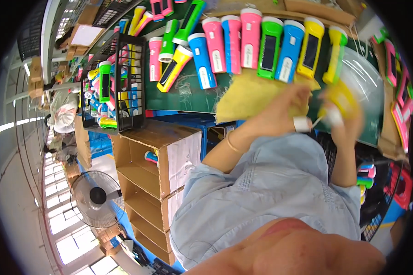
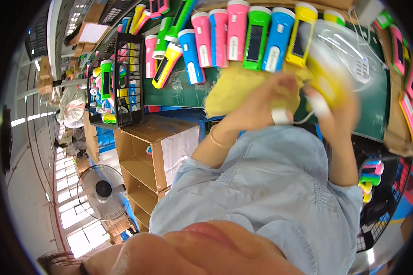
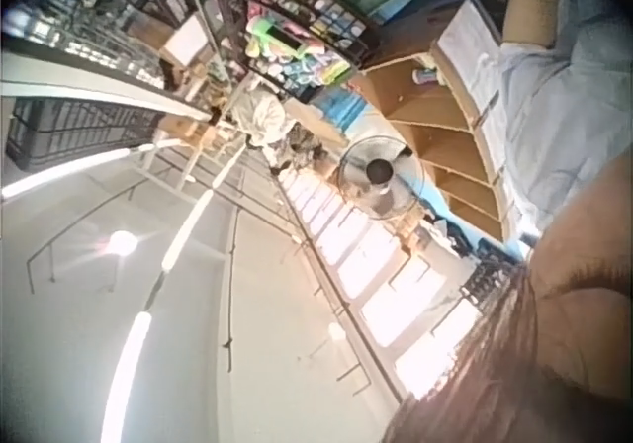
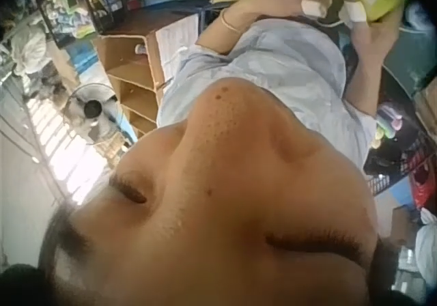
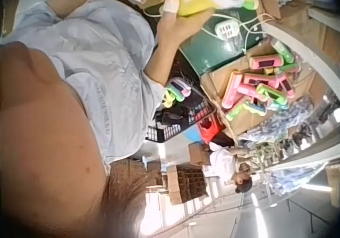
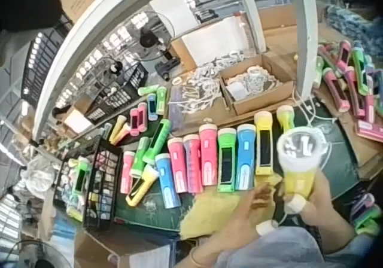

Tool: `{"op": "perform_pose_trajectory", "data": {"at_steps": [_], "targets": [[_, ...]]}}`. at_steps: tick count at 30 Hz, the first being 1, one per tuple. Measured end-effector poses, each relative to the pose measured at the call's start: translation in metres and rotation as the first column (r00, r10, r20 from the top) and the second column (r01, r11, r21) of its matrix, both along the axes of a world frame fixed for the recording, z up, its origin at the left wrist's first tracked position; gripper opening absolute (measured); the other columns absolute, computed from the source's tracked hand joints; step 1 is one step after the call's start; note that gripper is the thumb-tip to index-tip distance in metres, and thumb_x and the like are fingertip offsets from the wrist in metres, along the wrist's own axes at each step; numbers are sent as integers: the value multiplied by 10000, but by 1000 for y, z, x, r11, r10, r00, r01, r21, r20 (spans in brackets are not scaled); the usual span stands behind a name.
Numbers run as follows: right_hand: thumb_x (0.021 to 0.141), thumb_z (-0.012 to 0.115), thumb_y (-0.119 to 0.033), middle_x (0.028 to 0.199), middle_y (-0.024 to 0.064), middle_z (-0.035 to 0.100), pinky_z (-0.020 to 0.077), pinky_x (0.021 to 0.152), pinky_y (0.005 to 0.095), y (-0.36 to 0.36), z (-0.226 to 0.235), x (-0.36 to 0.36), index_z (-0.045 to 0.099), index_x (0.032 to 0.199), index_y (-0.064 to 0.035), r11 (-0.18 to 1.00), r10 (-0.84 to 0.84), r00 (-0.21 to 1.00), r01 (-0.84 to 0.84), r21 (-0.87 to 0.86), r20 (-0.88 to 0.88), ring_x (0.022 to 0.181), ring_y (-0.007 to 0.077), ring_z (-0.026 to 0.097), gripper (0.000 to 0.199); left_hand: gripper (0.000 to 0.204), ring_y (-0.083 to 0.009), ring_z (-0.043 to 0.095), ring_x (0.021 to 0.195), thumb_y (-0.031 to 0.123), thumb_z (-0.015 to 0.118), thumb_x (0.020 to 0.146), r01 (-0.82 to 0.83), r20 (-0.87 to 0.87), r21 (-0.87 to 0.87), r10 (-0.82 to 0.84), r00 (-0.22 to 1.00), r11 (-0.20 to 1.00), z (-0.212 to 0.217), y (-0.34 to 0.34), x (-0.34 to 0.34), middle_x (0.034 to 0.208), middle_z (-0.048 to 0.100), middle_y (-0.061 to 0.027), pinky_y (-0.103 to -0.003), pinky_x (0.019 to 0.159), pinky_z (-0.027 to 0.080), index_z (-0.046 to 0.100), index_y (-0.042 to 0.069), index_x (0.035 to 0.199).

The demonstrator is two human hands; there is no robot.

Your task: Inspecting and testing handheld flashlights on an assembly line by plugging them into a power source.

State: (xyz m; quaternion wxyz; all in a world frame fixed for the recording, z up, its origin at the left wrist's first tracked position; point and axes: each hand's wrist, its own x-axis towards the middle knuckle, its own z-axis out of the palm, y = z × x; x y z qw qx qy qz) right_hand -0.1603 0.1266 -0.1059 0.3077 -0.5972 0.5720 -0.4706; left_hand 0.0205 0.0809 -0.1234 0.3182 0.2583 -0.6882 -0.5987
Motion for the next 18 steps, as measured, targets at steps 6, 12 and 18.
{"op": "perform_pose_trajectory", "data": {"at_steps": [6,12,18], "targets": [[831,587,-127,1107,154,540,416,878,305,9,-43,26,396,1218,57,950,200,874,-284,130,443,1025,218,543,469,345,-157,589,835,65,614,777,-192,-313,390,325,892,901,-8,-7,-25,912,604,-69,-302,730,489,504,5,1098],[896,485,-131,893,46,582,391,568,178,21,-52,-10,531,1135,-5,950,-105,878,-51,309,468,704,60,535,275,307,-211,566,772,192,561,853,110,-369,598,151,917,794,4,-31,-23,904,542,-109,-338,675,499,440,13,1072],[904,454,-119,681,-32,454,303,505,187,26,-47,-13,520,1172,-53,967,-98,927,3,256,363,576,37,375,284,268,-210,552,610,269,496,890,179,-477,712,281,833,679,21,-37,-38,819,554,-114,-335,559,481,443,21,976]]}}
